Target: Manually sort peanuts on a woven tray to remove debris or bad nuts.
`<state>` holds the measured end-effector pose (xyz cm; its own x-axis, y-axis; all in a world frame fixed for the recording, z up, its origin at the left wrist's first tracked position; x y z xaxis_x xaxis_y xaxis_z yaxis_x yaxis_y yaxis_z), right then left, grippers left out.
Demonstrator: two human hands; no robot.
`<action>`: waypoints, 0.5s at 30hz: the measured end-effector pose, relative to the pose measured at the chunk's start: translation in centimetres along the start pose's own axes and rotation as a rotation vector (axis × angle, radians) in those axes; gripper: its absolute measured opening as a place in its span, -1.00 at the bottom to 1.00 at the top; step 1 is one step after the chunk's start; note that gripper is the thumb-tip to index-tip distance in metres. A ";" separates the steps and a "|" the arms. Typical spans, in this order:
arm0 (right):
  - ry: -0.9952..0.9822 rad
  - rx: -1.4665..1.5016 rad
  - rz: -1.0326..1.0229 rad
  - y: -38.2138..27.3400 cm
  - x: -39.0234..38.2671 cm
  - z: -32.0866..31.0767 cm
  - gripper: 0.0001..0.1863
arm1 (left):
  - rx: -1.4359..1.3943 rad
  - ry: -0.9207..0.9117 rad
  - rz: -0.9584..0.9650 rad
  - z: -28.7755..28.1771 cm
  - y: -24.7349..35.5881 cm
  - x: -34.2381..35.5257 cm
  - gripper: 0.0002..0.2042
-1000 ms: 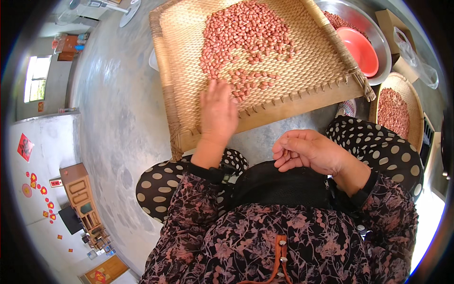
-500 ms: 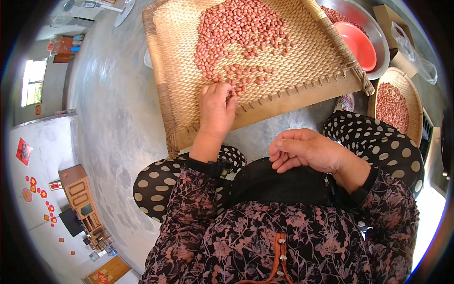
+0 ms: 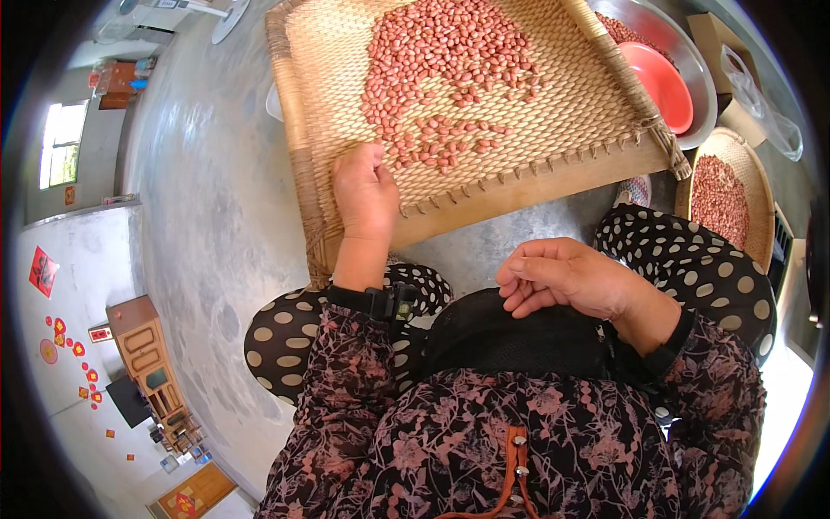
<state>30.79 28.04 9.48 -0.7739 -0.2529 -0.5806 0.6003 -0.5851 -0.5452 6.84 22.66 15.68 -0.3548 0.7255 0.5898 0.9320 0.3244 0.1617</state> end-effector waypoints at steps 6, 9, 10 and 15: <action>-0.005 0.010 0.005 0.0 0.1 0.1 -0.69 | -0.082 -0.100 0.132 1.5 2.1 0.0 -0.79; -0.003 0.011 0.005 0.0 0.1 0.0 -0.70 | -0.149 -0.104 0.017 1.6 0.6 -0.3 -0.81; 0.002 0.009 0.007 0.0 0.0 0.0 -0.70 | -0.156 -0.105 -0.018 1.5 0.2 -0.3 -0.80; 0.000 0.011 0.009 0.0 0.1 0.1 -0.71 | -0.124 -0.123 -0.007 1.3 0.8 -0.1 -0.80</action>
<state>30.70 27.96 9.51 -0.7685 -0.2581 -0.5855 0.6050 -0.5912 -0.5334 7.59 23.61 14.72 -0.3604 0.7950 0.4879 0.9288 0.2574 0.2665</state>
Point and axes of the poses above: each hand's wrist, its own x-axis towards the middle knuckle, its own z-axis out of the palm, y = z × x, the point moved 9 cm from there along x, towards the middle knuckle, and after that the axes turned 12 degrees about z, right-handed, at the moved point
